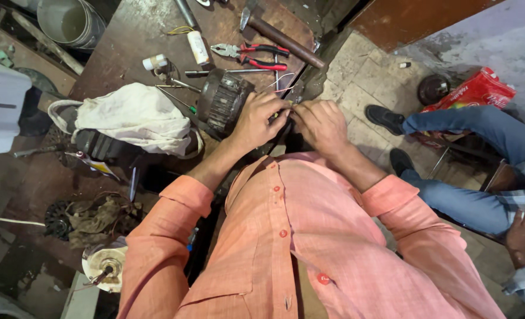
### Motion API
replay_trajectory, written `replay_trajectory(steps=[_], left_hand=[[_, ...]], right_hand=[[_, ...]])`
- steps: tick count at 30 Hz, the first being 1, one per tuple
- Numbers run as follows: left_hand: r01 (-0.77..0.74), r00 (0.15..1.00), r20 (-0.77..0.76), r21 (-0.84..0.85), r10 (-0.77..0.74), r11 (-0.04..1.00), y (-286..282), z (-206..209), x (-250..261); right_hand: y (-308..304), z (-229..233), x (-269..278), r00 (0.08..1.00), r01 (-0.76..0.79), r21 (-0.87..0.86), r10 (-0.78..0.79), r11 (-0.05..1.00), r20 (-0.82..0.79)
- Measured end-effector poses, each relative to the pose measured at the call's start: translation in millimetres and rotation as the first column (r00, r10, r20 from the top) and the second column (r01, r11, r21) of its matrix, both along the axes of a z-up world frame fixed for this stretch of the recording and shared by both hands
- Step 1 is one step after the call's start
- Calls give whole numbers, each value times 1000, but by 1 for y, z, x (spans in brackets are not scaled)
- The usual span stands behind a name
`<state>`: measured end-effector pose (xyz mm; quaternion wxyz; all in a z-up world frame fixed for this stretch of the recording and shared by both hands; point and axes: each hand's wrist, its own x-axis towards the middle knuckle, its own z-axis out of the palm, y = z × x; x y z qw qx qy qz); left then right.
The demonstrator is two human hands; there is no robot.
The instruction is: The person works on a small electric motor placed on a cluttered workbench. They use a hammer and a metal rod to tap the motor housing, then switch to pliers to adjust wires and components. The person rotates the motor to access different sides while continuing to tap and adjust parts.
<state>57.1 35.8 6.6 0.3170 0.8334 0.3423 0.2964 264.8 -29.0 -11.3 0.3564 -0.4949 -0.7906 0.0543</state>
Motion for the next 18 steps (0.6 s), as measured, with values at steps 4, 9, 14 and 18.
replay_trajectory(steps=[4, 9, 14, 18], left_hand=[[33, 999, -11, 47, -32, 998, -1, 4, 0], [27, 1000, -5, 39, -27, 999, 0, 5, 3], [30, 999, -22, 53, -28, 998, -3, 6, -2], [38, 999, -16, 67, -37, 997, -2, 10, 0]], right_hand=[[2, -23, -5, 964, 15, -402, -120, 915, -237], [0, -24, -6, 373, -527, -770, -715, 360, -591], [-8, -7, -4, 994, 104, -112, -107, 988, -21], [-2, -11, -10, 907, -48, -488, -166, 872, -387]])
